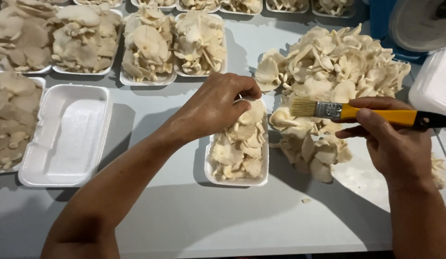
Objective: The person cleans individual mushrooms by hand and with a brush, then places them into foam trays.
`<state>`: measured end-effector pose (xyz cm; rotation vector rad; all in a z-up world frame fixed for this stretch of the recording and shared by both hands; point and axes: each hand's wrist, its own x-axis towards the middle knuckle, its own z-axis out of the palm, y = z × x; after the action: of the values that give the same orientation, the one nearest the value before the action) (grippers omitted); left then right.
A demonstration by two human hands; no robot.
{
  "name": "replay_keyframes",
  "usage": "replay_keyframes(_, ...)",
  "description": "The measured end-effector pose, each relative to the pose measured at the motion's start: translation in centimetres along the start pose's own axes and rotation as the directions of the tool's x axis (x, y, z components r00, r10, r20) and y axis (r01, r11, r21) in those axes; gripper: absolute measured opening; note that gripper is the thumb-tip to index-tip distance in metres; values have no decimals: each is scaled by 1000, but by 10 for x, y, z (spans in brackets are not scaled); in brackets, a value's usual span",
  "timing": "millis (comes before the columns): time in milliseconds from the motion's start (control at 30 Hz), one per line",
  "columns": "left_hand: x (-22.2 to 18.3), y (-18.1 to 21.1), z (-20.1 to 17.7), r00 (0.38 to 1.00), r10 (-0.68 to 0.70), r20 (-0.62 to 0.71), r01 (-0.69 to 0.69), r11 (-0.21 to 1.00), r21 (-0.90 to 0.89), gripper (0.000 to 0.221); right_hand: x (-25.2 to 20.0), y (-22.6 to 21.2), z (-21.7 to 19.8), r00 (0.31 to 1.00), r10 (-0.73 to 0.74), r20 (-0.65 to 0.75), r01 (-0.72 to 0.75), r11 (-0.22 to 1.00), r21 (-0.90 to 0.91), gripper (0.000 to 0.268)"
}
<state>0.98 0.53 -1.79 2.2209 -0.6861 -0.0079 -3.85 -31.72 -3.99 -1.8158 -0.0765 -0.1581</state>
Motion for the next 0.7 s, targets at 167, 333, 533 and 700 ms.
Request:
replay_keyframes(167, 3, -9, 4, 999, -35, 33, 26, 970, 241, 19, 1, 4, -6, 1000, -9, -21, 10, 999, 41, 25)
replay_keyframes(333, 2, -14, 5, 989, 52, 141, -86, 966, 246, 31, 4, 0, -11, 998, -13, -57, 19, 994, 106, 21)
replay_keyframes(533, -3, -3, 8, 982, 60, 176, -112, 948, 299, 51, 4, -5, -24, 993, -106, -59, 109, 992, 56, 23)
replay_keyframes(700, 1, 40, 21, 980, -115, 160, 72, 965, 251, 23, 5, -7, -42, 966, -250, -64, 236, 956, -172, 19)
